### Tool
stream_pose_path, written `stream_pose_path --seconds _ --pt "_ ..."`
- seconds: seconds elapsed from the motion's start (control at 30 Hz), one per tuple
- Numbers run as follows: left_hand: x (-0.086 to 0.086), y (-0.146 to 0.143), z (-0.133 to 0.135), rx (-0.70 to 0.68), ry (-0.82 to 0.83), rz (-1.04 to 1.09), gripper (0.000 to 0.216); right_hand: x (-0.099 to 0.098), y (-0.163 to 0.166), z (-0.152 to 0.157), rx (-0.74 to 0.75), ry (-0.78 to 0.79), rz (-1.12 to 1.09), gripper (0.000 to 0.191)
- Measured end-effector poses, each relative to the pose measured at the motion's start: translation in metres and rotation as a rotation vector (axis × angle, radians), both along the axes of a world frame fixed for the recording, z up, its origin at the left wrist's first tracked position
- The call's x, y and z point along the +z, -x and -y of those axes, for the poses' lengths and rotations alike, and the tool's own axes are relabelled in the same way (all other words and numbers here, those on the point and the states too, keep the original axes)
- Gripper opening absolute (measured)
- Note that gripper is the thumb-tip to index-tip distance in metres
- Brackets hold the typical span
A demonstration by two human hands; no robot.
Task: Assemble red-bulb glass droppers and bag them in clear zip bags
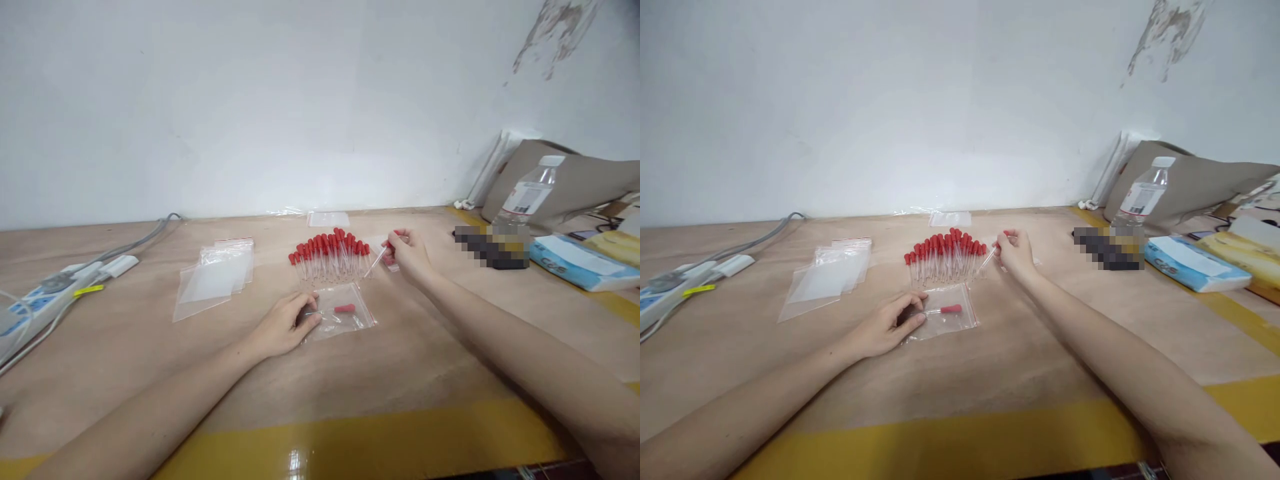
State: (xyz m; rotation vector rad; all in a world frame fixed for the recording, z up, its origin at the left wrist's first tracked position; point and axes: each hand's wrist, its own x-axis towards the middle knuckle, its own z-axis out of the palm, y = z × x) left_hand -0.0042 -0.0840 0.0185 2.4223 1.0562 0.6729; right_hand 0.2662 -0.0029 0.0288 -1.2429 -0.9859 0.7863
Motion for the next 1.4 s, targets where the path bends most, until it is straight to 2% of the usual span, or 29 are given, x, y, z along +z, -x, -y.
stream_pose_path --seconds 0.1,0.23,0.3,0.43,0.5,0.7,0.9,1.03,1.1,1.17,1.23,1.4 --pt "-0.001 0.001 -0.002 0.003 0.025 0.013 0.013 -0.013 -0.004 0.027 0.064 0.029 -0.114 0.023" --pt "-0.001 0.005 -0.004 -0.016 0.065 -0.022 0.015 -0.027 0.0 0.045 0.096 0.058 -0.2 0.026" --pt "0.001 0.007 -0.004 -0.027 0.064 -0.034 0.017 -0.029 0.003 0.049 0.129 0.082 -0.237 0.028" --pt "0.003 0.007 -0.002 -0.023 0.046 -0.034 0.017 -0.028 0.01 0.058 0.296 0.167 -0.295 0.03" --pt "0.004 0.007 -0.001 -0.014 0.058 -0.03 0.017 -0.028 0.012 0.062 0.387 0.182 -0.22 0.033" --pt "0.003 0.006 0.0 -0.01 0.045 -0.033 0.02 -0.029 0.011 0.067 0.577 0.134 0.248 0.034" --pt "0.001 0.006 -0.002 -0.044 -0.023 -0.046 0.027 -0.032 0.022 0.065 0.677 0.064 0.385 0.029" --pt "0.001 0.005 -0.002 -0.052 -0.04 -0.06 0.031 -0.031 0.028 0.067 0.629 -0.075 0.624 0.028" --pt "0.001 0.005 -0.002 -0.045 -0.041 -0.071 0.032 -0.028 0.028 0.068 0.687 -0.104 0.684 0.031" --pt "0.0 0.004 -0.002 -0.046 -0.042 -0.069 0.032 -0.026 0.023 0.066 0.76 -0.105 0.646 0.029" --pt "0.001 0.004 -0.002 -0.056 -0.042 -0.055 0.029 -0.023 0.016 0.059 0.69 -0.083 0.618 0.024" --pt "0.002 0.004 -0.001 -0.048 0.0 -0.028 0.019 -0.013 -0.005 0.019 0.238 0.082 0.806 0.017"
